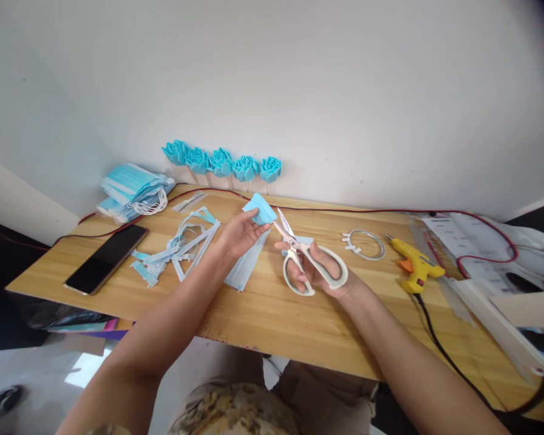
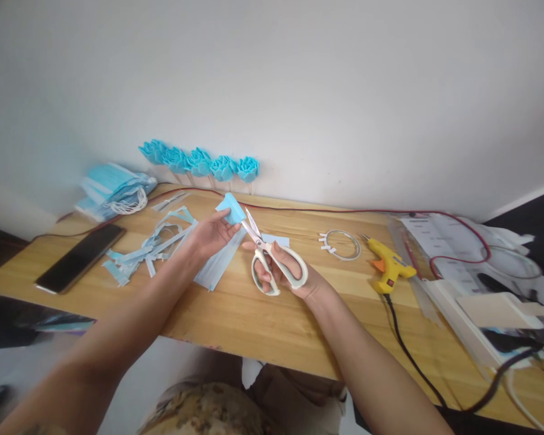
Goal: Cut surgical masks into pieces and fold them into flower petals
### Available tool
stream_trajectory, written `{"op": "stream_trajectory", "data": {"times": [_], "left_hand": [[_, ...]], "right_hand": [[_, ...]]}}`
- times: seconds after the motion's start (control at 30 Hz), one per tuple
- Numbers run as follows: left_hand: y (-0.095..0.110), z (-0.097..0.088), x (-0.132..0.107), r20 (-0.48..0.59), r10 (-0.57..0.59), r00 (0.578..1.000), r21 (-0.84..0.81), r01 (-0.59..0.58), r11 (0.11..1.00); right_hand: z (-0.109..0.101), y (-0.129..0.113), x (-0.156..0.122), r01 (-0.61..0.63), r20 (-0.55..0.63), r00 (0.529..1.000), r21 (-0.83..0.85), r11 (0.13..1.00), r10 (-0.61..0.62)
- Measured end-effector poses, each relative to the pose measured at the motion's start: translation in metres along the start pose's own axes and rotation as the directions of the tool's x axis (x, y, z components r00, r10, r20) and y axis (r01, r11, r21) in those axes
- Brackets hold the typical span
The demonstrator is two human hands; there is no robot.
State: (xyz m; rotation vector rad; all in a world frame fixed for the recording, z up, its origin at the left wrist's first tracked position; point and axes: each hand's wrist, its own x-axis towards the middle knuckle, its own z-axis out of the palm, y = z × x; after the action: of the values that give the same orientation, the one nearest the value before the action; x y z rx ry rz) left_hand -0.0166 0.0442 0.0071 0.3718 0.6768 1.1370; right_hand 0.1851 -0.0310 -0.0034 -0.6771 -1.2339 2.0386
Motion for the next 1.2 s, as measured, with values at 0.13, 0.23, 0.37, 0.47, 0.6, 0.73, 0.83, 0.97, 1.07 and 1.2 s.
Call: {"op": "stream_trajectory", "data": {"times": [0.13, 0.23, 0.37, 0.47, 0.6, 0.73, 0.83, 0.97, 1.07, 1.2], "left_hand": [[-0.006, 0.0, -0.002, 0.057, 0.035, 0.998, 0.057, -0.038, 0.998], [-0.01, 0.001, -0.004, 0.115, 0.071, 0.991, 0.099, -0.082, 0.992], [-0.014, 0.001, -0.005, 0.185, 0.072, 0.98, 0.164, -0.103, 0.981], [-0.015, 0.0, -0.004, 0.167, 0.076, 0.983, 0.182, -0.107, 0.977], [-0.017, -0.001, -0.001, 0.126, 0.085, 0.988, 0.176, -0.107, 0.979], [-0.019, -0.002, -0.002, 0.115, 0.109, 0.987, 0.151, -0.126, 0.981], [-0.018, -0.002, -0.003, 0.114, 0.104, 0.988, 0.146, -0.12, 0.982], [-0.018, -0.001, -0.003, 0.109, 0.107, 0.988, 0.147, -0.122, 0.982], [-0.018, -0.001, -0.003, 0.111, 0.121, 0.986, 0.147, -0.136, 0.98], [-0.017, -0.001, -0.005, 0.129, 0.112, 0.985, 0.168, -0.133, 0.977]], "right_hand": [[0.0, 0.0, 0.0, 0.028, -0.011, 1.0, 0.0, 1.0, -0.028], [-0.001, 0.001, 0.001, 0.05, -0.004, 0.999, 0.011, 0.999, -0.05], [-0.002, 0.004, 0.005, 0.081, 0.012, 0.997, 0.045, 0.996, -0.082], [-0.001, 0.005, 0.007, 0.098, -0.001, 0.995, 0.056, 0.994, -0.098], [0.003, 0.006, 0.009, 0.121, -0.049, 0.992, 0.064, 0.991, -0.118], [0.007, 0.008, 0.011, 0.148, -0.087, 0.986, 0.081, 0.986, -0.14], [0.009, 0.009, 0.011, 0.155, -0.114, 0.983, 0.103, 0.982, -0.143], [0.015, 0.006, 0.01, 0.149, -0.164, 0.978, 0.139, 0.979, -0.126], [0.018, 0.005, 0.009, 0.136, -0.184, 0.977, 0.159, 0.978, -0.106], [0.017, 0.006, 0.01, 0.14, -0.195, 0.975, 0.182, 0.973, -0.104]]}}
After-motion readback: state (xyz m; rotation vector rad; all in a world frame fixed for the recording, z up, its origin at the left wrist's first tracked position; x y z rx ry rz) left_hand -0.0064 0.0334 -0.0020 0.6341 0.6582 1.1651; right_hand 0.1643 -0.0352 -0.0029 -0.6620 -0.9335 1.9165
